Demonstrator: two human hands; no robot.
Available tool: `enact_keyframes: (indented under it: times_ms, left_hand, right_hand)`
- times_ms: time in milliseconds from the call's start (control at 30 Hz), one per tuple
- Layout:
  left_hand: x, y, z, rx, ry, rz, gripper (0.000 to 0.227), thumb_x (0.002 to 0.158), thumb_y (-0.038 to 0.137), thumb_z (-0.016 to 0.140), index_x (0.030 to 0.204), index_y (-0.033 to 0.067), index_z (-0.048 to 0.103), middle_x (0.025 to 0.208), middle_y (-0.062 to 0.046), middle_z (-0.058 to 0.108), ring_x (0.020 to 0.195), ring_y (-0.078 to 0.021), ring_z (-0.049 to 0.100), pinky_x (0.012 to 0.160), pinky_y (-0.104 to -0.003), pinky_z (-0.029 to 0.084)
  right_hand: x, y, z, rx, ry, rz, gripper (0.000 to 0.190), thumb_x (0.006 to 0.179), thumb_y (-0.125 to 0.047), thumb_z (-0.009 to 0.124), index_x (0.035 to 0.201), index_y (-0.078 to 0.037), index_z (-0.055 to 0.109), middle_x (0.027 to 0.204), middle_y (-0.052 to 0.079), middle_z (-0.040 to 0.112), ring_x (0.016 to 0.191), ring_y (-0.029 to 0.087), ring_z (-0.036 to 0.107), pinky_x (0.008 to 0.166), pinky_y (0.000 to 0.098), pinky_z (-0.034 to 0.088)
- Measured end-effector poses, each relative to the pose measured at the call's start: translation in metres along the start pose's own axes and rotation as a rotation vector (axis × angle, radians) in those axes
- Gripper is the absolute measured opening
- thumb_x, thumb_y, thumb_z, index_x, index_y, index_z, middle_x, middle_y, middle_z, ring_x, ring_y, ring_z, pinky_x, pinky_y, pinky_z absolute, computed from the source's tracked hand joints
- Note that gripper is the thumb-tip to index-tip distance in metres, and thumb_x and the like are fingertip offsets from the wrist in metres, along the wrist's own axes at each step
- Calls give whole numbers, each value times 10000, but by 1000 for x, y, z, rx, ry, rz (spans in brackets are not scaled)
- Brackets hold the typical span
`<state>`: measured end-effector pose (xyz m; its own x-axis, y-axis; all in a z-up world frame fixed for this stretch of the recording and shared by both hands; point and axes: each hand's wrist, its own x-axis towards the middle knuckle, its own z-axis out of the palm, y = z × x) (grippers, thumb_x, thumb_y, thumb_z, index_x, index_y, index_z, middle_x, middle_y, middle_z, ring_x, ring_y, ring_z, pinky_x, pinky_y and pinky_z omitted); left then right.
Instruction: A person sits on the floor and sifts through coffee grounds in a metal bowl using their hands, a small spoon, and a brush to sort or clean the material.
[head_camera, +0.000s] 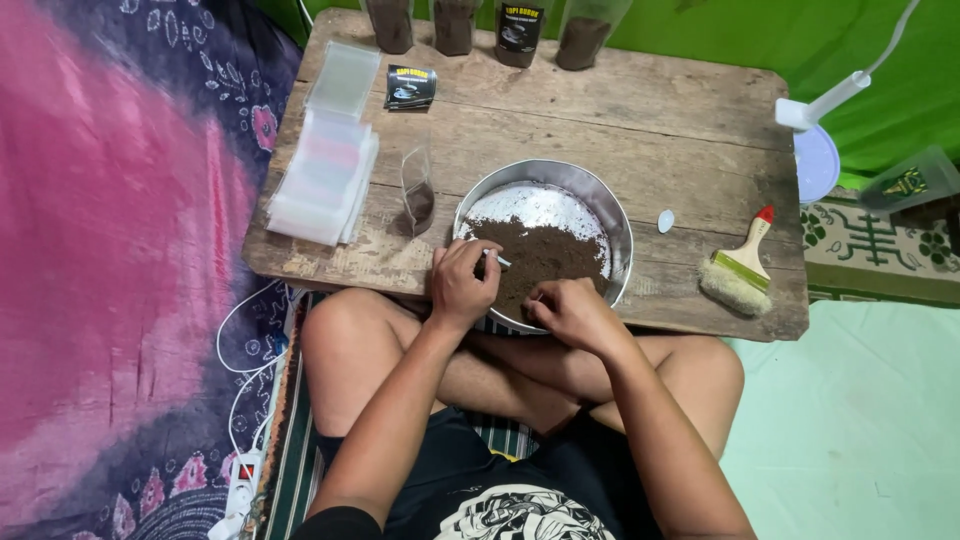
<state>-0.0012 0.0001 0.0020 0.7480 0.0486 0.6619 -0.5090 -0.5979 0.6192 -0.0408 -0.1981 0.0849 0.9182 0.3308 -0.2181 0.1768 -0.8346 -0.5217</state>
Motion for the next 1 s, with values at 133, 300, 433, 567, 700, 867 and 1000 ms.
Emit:
enact_keyframes:
  times_ms: [133, 300, 433, 567, 700, 867, 1000]
  left_hand:
    - [0, 2, -2, -2, -6, -4, 109, 955, 188, 633, 914, 230, 724, 775, 64, 717, 768, -182, 693, 727, -305, 448]
    - [1, 3, -2, -5, -10, -6, 108, 953, 178, 634, 915, 225, 723, 768, 57, 717, 774, -187, 697, 725, -311, 449]
    - [0, -1, -1, -5, 1, 14, 108, 951, 182, 633, 921, 233, 724, 777, 63, 718, 769, -181, 694, 721, -308, 446]
    - [-2, -3, 0, 7, -2, 17, 106, 960, 194, 628, 928, 237, 719, 790, 68, 721, 786, -181, 697, 727, -312, 447]
    - [6, 8, -10, 124, -37, 51, 73, 938, 209, 658, 954, 235, 724, 787, 64, 710, 809, -172, 700, 748, -321, 445]
    - [11, 29, -33, 482, -158, 199, 62, 875, 198, 652, 837, 169, 691, 663, -15, 623, 791, -233, 651, 706, -398, 447]
    - [3, 44, -29, 516, -455, 179, 110, 829, 130, 649, 784, 97, 743, 609, -69, 672, 787, -305, 664, 717, -453, 427]
  right_hand:
    - [-4, -9, -4, 90, 5, 35, 179, 888, -291, 689, 966, -171, 796, 844, 148, 788, 893, 401, 756, 807, 476, 578]
    - [-10, -9, -17, 220, 46, 85, 163, 892, -259, 678, 974, -182, 796, 855, 119, 806, 921, 386, 754, 796, 486, 568]
    - [-14, -3, -32, 335, 93, 73, 189, 920, -212, 651, 1001, -147, 809, 847, 113, 819, 885, 319, 771, 847, 463, 563]
    - [-9, 22, -24, 370, 240, 79, 173, 972, -250, 653, 1002, -206, 818, 786, 40, 809, 866, 243, 769, 858, 400, 560]
    - [-7, 54, -12, 388, 400, 76, 177, 1031, -297, 637, 1054, -320, 812, 786, -36, 784, 880, 127, 739, 878, 322, 547]
    - [-3, 87, 13, 144, 684, -101, 129, 1004, -241, 677, 986, -288, 796, 745, -40, 729, 792, 202, 698, 846, 310, 465]
    - [4, 99, 36, -33, 793, -205, 82, 982, -285, 704, 972, -292, 785, 795, -91, 718, 826, 151, 656, 882, 325, 367]
